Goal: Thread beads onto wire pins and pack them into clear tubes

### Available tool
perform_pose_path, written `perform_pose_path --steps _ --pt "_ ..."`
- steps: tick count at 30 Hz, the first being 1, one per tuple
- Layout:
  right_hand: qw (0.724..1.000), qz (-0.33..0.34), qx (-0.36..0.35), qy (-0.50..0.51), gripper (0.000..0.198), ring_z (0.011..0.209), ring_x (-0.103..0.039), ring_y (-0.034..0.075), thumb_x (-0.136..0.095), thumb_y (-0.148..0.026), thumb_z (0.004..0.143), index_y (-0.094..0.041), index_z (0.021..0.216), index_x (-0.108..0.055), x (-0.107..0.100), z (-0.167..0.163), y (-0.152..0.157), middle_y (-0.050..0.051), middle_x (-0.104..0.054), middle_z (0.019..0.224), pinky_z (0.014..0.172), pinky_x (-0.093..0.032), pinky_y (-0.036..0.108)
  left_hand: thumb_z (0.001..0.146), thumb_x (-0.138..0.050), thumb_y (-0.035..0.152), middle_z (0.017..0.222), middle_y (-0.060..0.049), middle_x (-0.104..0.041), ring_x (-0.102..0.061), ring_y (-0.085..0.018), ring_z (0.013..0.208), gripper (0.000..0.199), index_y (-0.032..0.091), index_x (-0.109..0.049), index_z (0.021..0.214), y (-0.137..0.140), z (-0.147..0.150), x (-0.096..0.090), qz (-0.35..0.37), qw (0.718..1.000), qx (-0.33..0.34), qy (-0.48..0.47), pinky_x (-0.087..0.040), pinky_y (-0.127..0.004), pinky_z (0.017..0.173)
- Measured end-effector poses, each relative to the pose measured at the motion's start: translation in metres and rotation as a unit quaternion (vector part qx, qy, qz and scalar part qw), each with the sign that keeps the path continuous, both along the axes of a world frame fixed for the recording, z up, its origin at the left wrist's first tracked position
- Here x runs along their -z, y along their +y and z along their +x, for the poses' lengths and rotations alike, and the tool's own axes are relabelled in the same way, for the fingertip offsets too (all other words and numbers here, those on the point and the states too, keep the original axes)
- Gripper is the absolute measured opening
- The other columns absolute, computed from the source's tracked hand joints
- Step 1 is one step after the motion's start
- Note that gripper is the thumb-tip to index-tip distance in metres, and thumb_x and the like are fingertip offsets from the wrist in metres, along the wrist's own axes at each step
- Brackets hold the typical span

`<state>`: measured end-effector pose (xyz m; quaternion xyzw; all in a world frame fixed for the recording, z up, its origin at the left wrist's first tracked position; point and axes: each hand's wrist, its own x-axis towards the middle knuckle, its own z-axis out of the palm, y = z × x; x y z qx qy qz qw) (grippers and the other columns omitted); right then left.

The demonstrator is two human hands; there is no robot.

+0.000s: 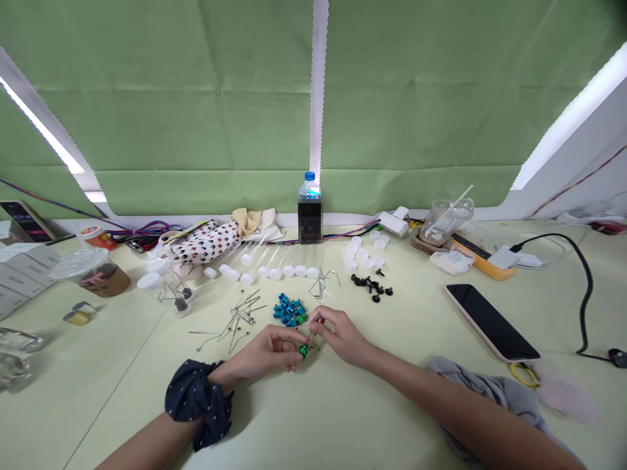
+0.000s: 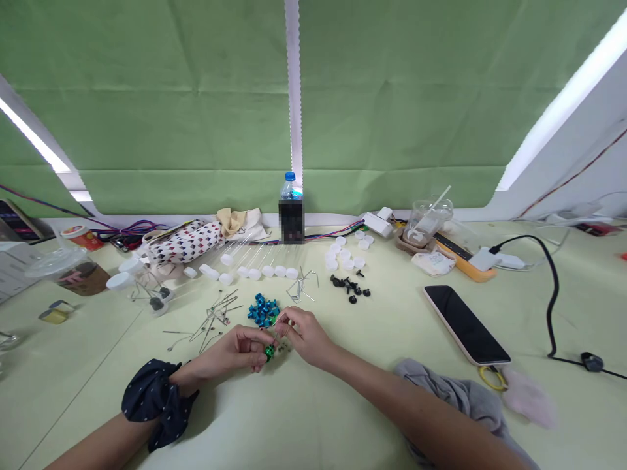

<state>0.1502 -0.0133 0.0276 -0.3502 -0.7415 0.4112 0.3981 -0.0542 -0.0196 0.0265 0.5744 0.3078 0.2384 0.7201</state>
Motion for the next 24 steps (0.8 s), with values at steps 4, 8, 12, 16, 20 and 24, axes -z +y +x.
perform_pose_path --steps 4,8,12,16,20,24 --pt "1.0 -0.006 -0.002 0.001 0.02 0.07 -0.05 0.013 -0.048 -0.032 0.088 -0.017 0.077 -0.055 0.0 -0.001 -0.002 0.001 -0.054 0.072 0.067 -0.041 0.025 0.074 -0.068 0.028 0.082 -0.007 -0.068 -0.061 -0.013 0.061 0.029 0.015 -0.066 0.1 -0.001 0.0 0.0 -0.014 1.0 0.014 0.0 -0.049 -0.029 0.063" --pt "1.0 -0.001 -0.014 0.007 0.023 0.072 -0.054 0.013 -0.047 -0.037 0.088 -0.018 0.084 -0.058 -0.003 -0.001 -0.003 0.001 -0.057 0.074 0.069 -0.042 0.026 0.074 -0.068 0.028 0.07 -0.004 -0.067 -0.062 -0.013 0.058 0.026 0.014 -0.067 0.096 -0.003 0.001 -0.003 -0.001 1.0 -0.012 -0.004 -0.049 -0.028 0.061" --pt "0.999 0.014 0.042 -0.013 0.03 0.076 -0.057 0.014 -0.034 -0.037 0.094 -0.019 0.101 -0.057 0.0 0.009 0.011 0.003 -0.06 0.08 0.072 -0.044 0.028 0.074 -0.068 0.028 0.081 -0.006 -0.069 -0.062 -0.013 0.06 0.025 0.014 -0.066 0.095 -0.001 0.001 -0.004 0.015 0.998 -0.067 -0.013 -0.05 -0.028 0.062" --pt "0.969 0.074 0.183 -0.145 0.018 0.079 -0.055 0.016 -0.048 -0.032 0.087 -0.019 0.092 -0.058 0.016 0.028 0.038 0.005 -0.059 0.086 0.074 -0.043 0.03 0.074 -0.068 0.028 0.093 -0.008 -0.068 -0.063 -0.013 0.064 0.028 0.013 -0.064 0.097 0.004 -0.003 -0.001 0.037 0.992 -0.119 -0.015 -0.051 -0.029 0.066" --pt "0.938 0.062 0.213 -0.267 0.011 0.088 -0.054 0.018 -0.053 -0.027 0.084 -0.018 0.086 -0.058 0.03 0.037 0.053 0.006 -0.056 0.089 0.077 -0.043 0.031 0.075 -0.066 0.028 0.091 -0.008 -0.068 -0.063 -0.013 0.065 0.029 0.013 -0.064 0.1 0.008 -0.006 0.002 0.062 0.987 -0.15 -0.007 -0.051 -0.029 0.067" --pt "0.916 0.076 0.228 -0.322 0.008 0.088 -0.053 0.019 -0.052 -0.023 0.085 -0.018 0.082 -0.057 0.033 0.034 0.054 0.006 -0.056 0.087 0.075 -0.042 0.031 0.077 -0.065 0.027 0.091 -0.008 -0.068 -0.062 -0.012 0.065 0.027 0.013 -0.064 0.1 0.01 -0.009 0.003 0.074 0.984 -0.16 0.0 -0.05 -0.027 0.067"
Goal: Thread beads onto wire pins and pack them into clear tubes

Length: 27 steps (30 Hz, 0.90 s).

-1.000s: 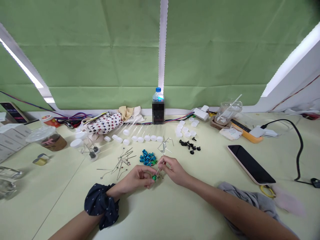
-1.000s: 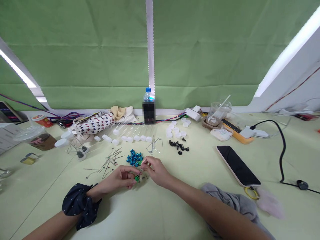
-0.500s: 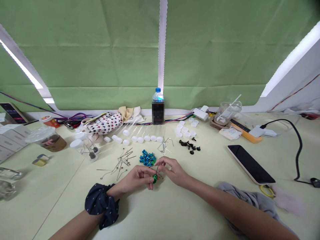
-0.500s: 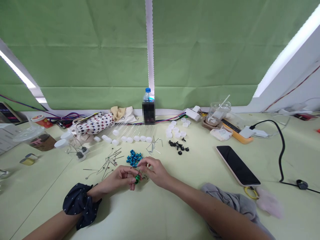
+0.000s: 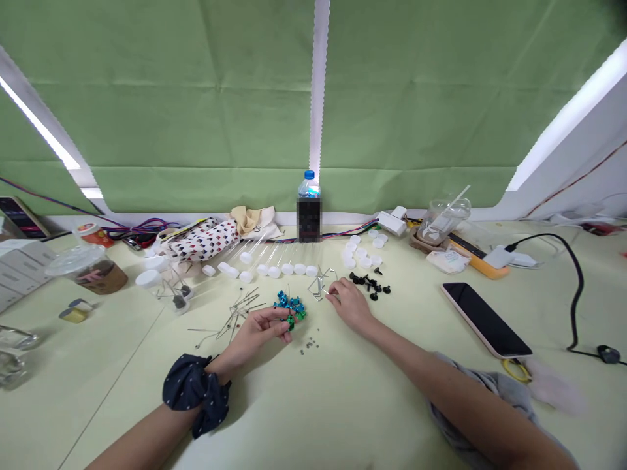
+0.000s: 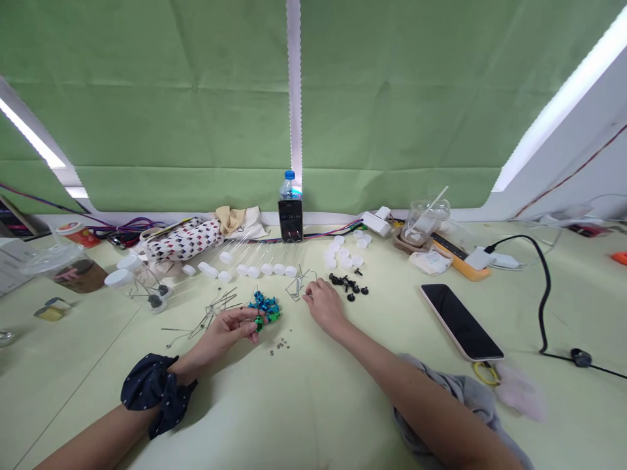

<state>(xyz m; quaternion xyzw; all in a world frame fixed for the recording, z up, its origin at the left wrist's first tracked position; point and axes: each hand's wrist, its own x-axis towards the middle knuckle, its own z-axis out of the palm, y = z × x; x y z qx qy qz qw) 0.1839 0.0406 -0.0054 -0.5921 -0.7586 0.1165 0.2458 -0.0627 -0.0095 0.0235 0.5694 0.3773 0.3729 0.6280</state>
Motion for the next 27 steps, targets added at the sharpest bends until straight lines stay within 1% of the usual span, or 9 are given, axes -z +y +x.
perform_pose_path --steps 5,8,11,13,15,17,19,22,27 --pt "0.998 -0.028 0.018 -0.048 0.011 0.081 -0.054 0.019 -0.05 -0.02 0.085 -0.018 0.077 -0.056 -0.004 0.001 -0.005 0.007 -0.057 0.084 0.067 -0.039 0.031 0.077 -0.065 0.027 0.075 -0.004 -0.068 -0.062 -0.013 0.065 0.028 0.013 -0.063 0.102 0.001 -0.003 0.0 0.0 1.0 -0.024 0.008 -0.05 -0.027 0.067" --pt "0.996 -0.052 0.02 -0.074 0.011 0.079 -0.054 0.02 -0.051 -0.02 0.084 -0.017 0.073 -0.055 -0.009 0.007 -0.009 0.009 -0.058 0.083 0.063 -0.037 0.03 0.076 -0.065 0.027 0.072 -0.003 -0.068 -0.062 -0.013 0.064 0.027 0.014 -0.063 0.1 0.002 -0.003 -0.002 0.004 0.999 -0.037 0.009 -0.05 -0.026 0.066" --pt "0.994 -0.103 0.007 -0.043 0.018 0.069 -0.054 0.017 -0.055 -0.027 0.082 -0.018 0.067 -0.054 -0.014 0.012 -0.012 0.005 -0.059 0.073 0.058 -0.036 0.028 0.076 -0.065 0.028 0.071 -0.003 -0.068 -0.062 -0.013 0.064 0.028 0.014 -0.063 0.1 0.003 -0.003 -0.002 0.003 0.999 -0.041 0.01 -0.049 -0.026 0.066" --pt "0.992 -0.123 -0.006 0.008 0.016 0.065 -0.053 0.015 -0.055 -0.031 0.081 -0.018 0.071 -0.056 -0.015 0.016 -0.01 0.002 -0.058 0.069 0.056 -0.036 0.026 0.076 -0.066 0.029 0.07 -0.003 -0.068 -0.061 -0.014 0.064 0.029 0.014 -0.063 0.101 0.002 -0.003 -0.002 0.003 0.999 -0.044 0.014 -0.049 -0.026 0.065" --pt "0.991 -0.125 -0.028 0.045 0.012 0.067 -0.053 0.014 -0.058 -0.029 0.079 -0.019 0.085 -0.059 -0.017 0.02 -0.006 0.001 -0.057 0.072 0.059 -0.038 0.025 0.076 -0.066 0.03 0.07 -0.003 -0.068 -0.061 -0.014 0.064 0.031 0.014 -0.063 0.102 0.002 -0.003 -0.002 0.004 0.999 -0.047 0.019 -0.049 -0.026 0.066" --pt "0.988 -0.132 -0.067 0.051 0.025 0.069 -0.052 0.013 -0.064 -0.025 0.074 -0.022 0.098 -0.059 -0.019 0.025 -0.002 0.0 -0.055 0.08 0.064 -0.04 0.025 0.076 -0.065 0.03 0.069 -0.003 -0.068 -0.061 -0.014 0.065 0.031 0.014 -0.063 0.102 0.002 -0.003 -0.001 0.004 0.999 -0.048 0.021 -0.048 -0.026 0.066" --pt "0.982 -0.147 -0.108 0.038 0.035 0.074 -0.052 0.013 -0.069 -0.023 0.069 -0.025 0.102 -0.06 -0.023 0.03 0.001 0.001 -0.051 0.087 0.069 -0.041 0.026 0.076 -0.065 0.03 0.07 -0.003 -0.068 -0.061 -0.014 0.065 0.031 0.014 -0.063 0.103 0.002 -0.003 -0.001 0.002 0.999 -0.048 0.02 -0.048 -0.026 0.066" --pt "0.975 -0.165 -0.145 0.021 0.035 0.082 -0.051 0.015 -0.072 -0.021 0.065 -0.027 0.098 -0.062 -0.027 0.035 0.002 0.002 -0.047 0.095 0.074 -0.041 0.028 0.077 -0.065 0.03 0.071 -0.003 -0.068 -0.061 -0.014 0.065 0.031 0.014 -0.063 0.104 0.002 -0.003 -0.001 0.001 0.999 -0.046 0.022 -0.048 -0.026 0.067" --pt "0.976 -0.152 -0.155 0.027 0.02 0.087 -0.05 0.017 -0.072 -0.025 0.067 -0.023 0.085 -0.063 -0.029 0.035 0.002 0.003 -0.047 0.097 0.074 -0.04 0.028 0.076 -0.065 0.031 0.069 -0.003 -0.068 -0.06 -0.014 0.064 0.032 0.015 -0.063 0.103 0.002 -0.003 -0.001 0.005 0.999 -0.046 0.024 -0.047 -0.027 0.067"
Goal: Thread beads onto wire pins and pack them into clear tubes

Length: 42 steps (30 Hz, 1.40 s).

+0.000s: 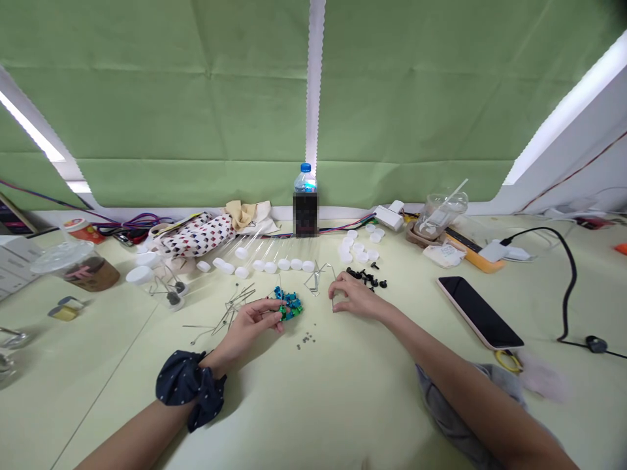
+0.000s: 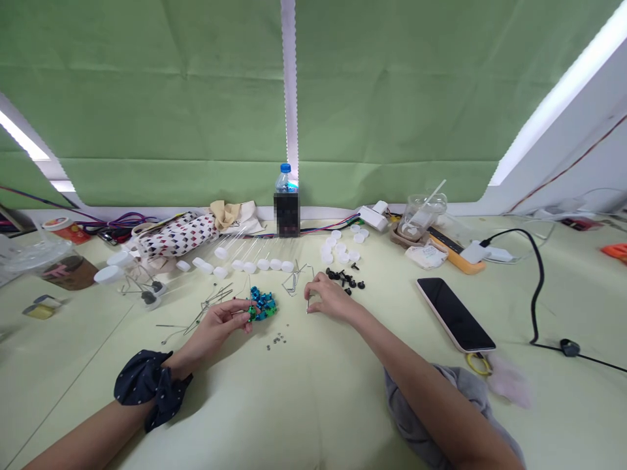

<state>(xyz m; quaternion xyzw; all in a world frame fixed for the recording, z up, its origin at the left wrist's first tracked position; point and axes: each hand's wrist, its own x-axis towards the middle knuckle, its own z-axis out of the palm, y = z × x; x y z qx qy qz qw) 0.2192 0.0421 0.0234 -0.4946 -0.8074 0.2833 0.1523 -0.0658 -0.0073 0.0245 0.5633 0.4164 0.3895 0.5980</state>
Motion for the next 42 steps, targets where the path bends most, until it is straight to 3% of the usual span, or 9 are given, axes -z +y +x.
perform_pose_path --steps 5,11,14,18,22,30,37,42 --pt "0.999 0.014 -0.03 -0.013 0.006 0.08 -0.052 0.015 -0.068 -0.02 0.072 -0.02 0.074 -0.063 -0.001 -0.003 0.0 0.002 -0.051 0.087 0.07 -0.039 0.027 0.076 -0.065 0.031 0.071 -0.003 -0.068 -0.06 -0.014 0.064 0.031 0.015 -0.064 0.103 0.001 -0.001 0.001 0.002 1.0 0.0 0.003 -0.047 -0.026 0.066" --pt "0.996 0.06 -0.051 -0.048 0.009 0.085 -0.051 0.017 -0.06 -0.016 0.078 -0.018 0.07 -0.056 0.001 -0.007 -0.003 0.004 -0.056 0.084 0.069 -0.038 0.027 0.077 -0.064 0.03 0.072 -0.004 -0.068 -0.061 -0.014 0.065 0.032 0.015 -0.063 0.104 0.001 -0.001 0.002 -0.003 1.0 0.003 -0.002 -0.048 -0.027 0.068" --pt "0.994 0.079 -0.035 -0.07 0.008 0.077 -0.052 0.017 -0.056 -0.017 0.081 -0.018 0.073 -0.055 0.0 -0.012 -0.009 0.004 -0.059 0.082 0.064 -0.036 0.027 0.077 -0.064 0.029 0.072 -0.003 -0.068 -0.061 -0.013 0.066 0.03 0.015 -0.062 0.104 0.0 -0.001 0.002 -0.006 1.0 0.003 -0.008 -0.047 -0.025 0.068" --pt "0.999 0.036 -0.028 -0.028 0.009 0.065 -0.054 0.015 -0.054 -0.017 0.082 -0.019 0.074 -0.057 -0.009 -0.021 -0.02 0.002 -0.063 0.073 0.057 -0.035 0.025 0.078 -0.064 0.027 0.075 -0.003 -0.068 -0.06 -0.012 0.066 0.029 0.015 -0.062 0.104 0.0 -0.001 0.002 -0.008 1.0 0.005 -0.016 -0.047 -0.024 0.068" --pt "0.993 -0.009 -0.103 0.056 0.014 0.07 -0.059 0.014 -0.051 -0.013 0.08 -0.019 0.076 -0.064 -0.015 -0.028 -0.03 0.002 -0.066 0.076 0.062 -0.041 0.024 0.077 -0.064 0.027 0.076 -0.004 -0.069 -0.06 -0.012 0.066 0.03 0.015 -0.062 0.104 0.0 -0.001 0.002 -0.006 1.0 0.006 -0.015 -0.047 -0.025 0.069" --pt "0.988 -0.076 -0.109 0.078 0.018 0.075 -0.061 0.014 -0.055 -0.013 0.078 -0.018 0.086 -0.069 -0.014 -0.034 -0.035 0.003 -0.068 0.083 0.065 -0.043 0.022 0.078 -0.064 0.027 0.074 -0.004 -0.068 -0.06 -0.013 0.066 0.03 0.014 -0.062 0.105 0.0 -0.001 0.003 -0.004 1.0 0.006 -0.011 -0.047 -0.025 0.069" --pt "0.999 0.002 -0.007 0.045 0.009 0.079 -0.057 0.016 -0.062 -0.022 0.077 -0.019 0.073 -0.069 -0.022 -0.038 -0.038 0.003 -0.066 0.072 0.068 -0.039 0.025 0.077 -0.064 0.028 0.077 -0.005 -0.069 -0.061 -0.013 0.067 0.031 0.015 -0.062 0.105 0.001 -0.002 0.004 -0.001 1.0 0.005 -0.007 -0.048 -0.026 0.069" --pt "0.996 -0.054 -0.032 0.06 0.013 0.059 -0.056 0.011 -0.059 -0.027 0.079 -0.017 0.072 -0.065 -0.021 -0.039 -0.04 0.0 -0.064 0.063 0.06 -0.038 0.022 0.079 -0.063 0.026 0.077 -0.004 -0.069 -0.061 -0.012 0.067 0.029 0.015 -0.062 0.106 0.001 -0.002 0.004 0.0 1.0 0.006 -0.008 -0.047 -0.024 0.07"
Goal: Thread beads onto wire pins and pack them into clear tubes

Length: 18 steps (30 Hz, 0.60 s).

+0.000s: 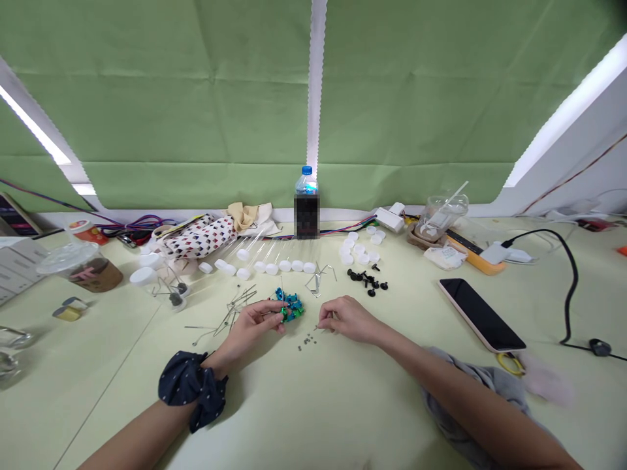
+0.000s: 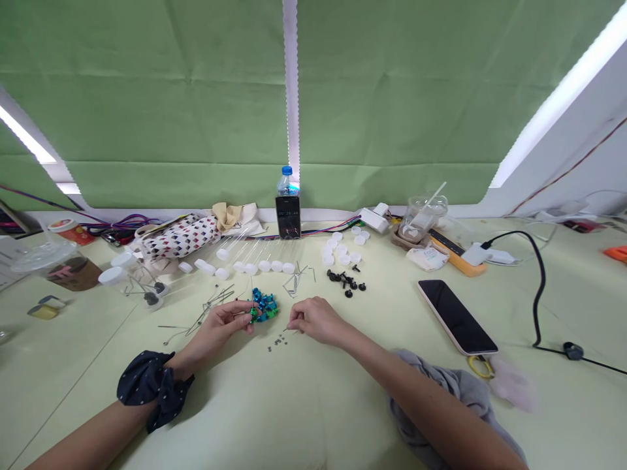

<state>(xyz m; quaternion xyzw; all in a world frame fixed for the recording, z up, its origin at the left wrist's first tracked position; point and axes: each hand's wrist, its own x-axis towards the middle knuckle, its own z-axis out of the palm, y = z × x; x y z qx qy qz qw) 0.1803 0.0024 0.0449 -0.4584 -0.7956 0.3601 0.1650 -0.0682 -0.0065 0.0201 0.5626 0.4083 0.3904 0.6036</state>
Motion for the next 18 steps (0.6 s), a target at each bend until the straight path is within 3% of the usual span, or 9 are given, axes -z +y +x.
perform_pose_path --steps 10,18 --pt "0.999 -0.022 -0.04 -0.006 0.01 0.06 -0.056 0.01 -0.049 -0.016 0.08 -0.017 0.079 -0.059 0.0099 -0.001 -0.0024 -0.001 -0.065 0.066 0.058 -0.039 0.02 0.078 -0.063 0.026 0.078 -0.005 -0.069 -0.06 -0.012 0.067 0.028 0.015 -0.063 0.103 -0.0001 0.0012 -0.0014 0.01 1.0 -0.001 -0.002 -0.048 -0.025 0.07" --pt "0.995 -0.013 -0.097 0.003 0.018 0.058 -0.055 0.01 -0.048 -0.013 0.08 -0.016 0.09 -0.062 0.0093 -0.0025 -0.0085 0.0 -0.064 0.064 0.059 -0.04 0.02 0.077 -0.064 0.027 0.08 -0.005 -0.069 -0.06 -0.012 0.066 0.027 0.016 -0.064 0.102 -0.0003 0.0017 -0.0022 0.01 1.0 -0.003 0.005 -0.048 -0.026 0.07"
